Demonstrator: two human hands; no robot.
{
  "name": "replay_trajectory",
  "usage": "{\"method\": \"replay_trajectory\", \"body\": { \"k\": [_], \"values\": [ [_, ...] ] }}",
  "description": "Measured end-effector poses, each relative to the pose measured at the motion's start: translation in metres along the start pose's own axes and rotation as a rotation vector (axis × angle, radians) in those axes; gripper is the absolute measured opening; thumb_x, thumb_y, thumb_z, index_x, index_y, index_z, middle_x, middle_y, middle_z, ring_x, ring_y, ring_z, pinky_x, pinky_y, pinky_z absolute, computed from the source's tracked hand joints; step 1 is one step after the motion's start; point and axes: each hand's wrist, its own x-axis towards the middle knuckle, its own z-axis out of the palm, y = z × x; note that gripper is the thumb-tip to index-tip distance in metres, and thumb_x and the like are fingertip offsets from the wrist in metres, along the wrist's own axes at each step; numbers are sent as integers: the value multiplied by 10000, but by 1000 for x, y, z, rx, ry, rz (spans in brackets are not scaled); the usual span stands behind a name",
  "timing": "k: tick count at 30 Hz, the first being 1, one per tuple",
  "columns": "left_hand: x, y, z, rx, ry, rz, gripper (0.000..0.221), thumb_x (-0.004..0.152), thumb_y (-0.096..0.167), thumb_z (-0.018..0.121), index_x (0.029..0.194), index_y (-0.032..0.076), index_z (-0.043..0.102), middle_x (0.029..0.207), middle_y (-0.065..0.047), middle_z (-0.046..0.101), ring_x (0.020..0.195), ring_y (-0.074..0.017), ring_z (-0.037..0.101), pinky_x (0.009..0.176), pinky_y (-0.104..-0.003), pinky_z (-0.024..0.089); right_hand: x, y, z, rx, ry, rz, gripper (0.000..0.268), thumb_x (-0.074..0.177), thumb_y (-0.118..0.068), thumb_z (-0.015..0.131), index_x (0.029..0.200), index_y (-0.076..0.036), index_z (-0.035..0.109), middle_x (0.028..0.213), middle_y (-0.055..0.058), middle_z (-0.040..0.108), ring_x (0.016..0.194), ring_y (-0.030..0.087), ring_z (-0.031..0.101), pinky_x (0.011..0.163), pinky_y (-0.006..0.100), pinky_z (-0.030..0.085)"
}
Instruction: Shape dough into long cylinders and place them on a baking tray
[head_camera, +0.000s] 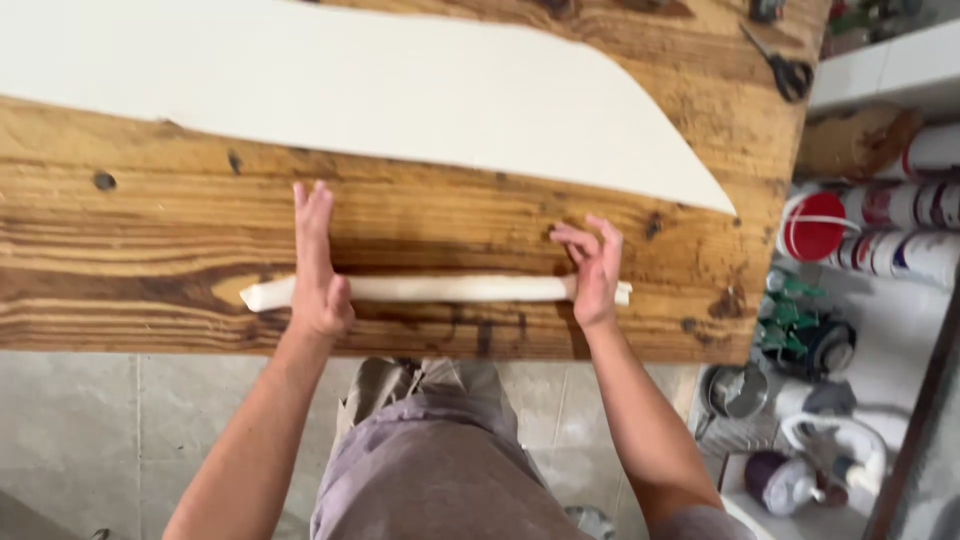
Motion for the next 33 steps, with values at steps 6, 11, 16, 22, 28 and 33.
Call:
{"method": "replay_trajectory", "body": {
  "k": [6,11,16,22,28,33],
  "values": [
    [27,-12,5,70,79,78,993,996,730,200,1555,-77,342,1607,-285,291,1530,-536,108,1243,-651,36,20,23,3,-106,41,-222,806,948,-662,387,1333,46,359,1006,297,696,1192,421,647,1117,484,464],
    [42,-23,14,92,175,115,909,1028,653,264,1586,-65,294,1641,-257,255,1537,-513,71,1237,-646,39,38,14,15,-163,93,-346,683,983,-572,413,1245,58,415,942,278,708,1125,402,677,1122,491,461],
    [65,-41,19,129,318,96,759,1073,517,250,1604,-25,279,1636,-203,301,1548,-435,140,1268,-540,100,56,11,19,-164,209,-245,461,1087,-394,345,1257,10,488,1005,181,705,1130,285,685,1058,361,501],
    [19,-14,18,83,172,63,728,1085,499,215,1554,-33,381,1539,-259,413,1482,-457,322,1242,-523,228,24,-1,21,-120,134,-96,437,1101,-394,322,1300,-41,487,1084,152,710,1224,237,615,1110,379,423],
    [-35,10,19,85,85,-38,743,1041,536,237,1519,20,475,1492,-189,504,1462,-401,403,1243,-490,262,-15,-16,16,-80,29,7,564,1074,-438,241,1389,-29,469,1174,168,727,1333,249,560,1177,390,360],
    [-53,21,13,118,3,-51,760,1016,558,216,1456,32,545,1453,-197,532,1459,-439,401,1253,-521,257,-33,1,8,-82,27,39,622,1071,-468,197,1425,-1,404,1275,208,673,1382,293,514,1205,419,310]
  ]
}}
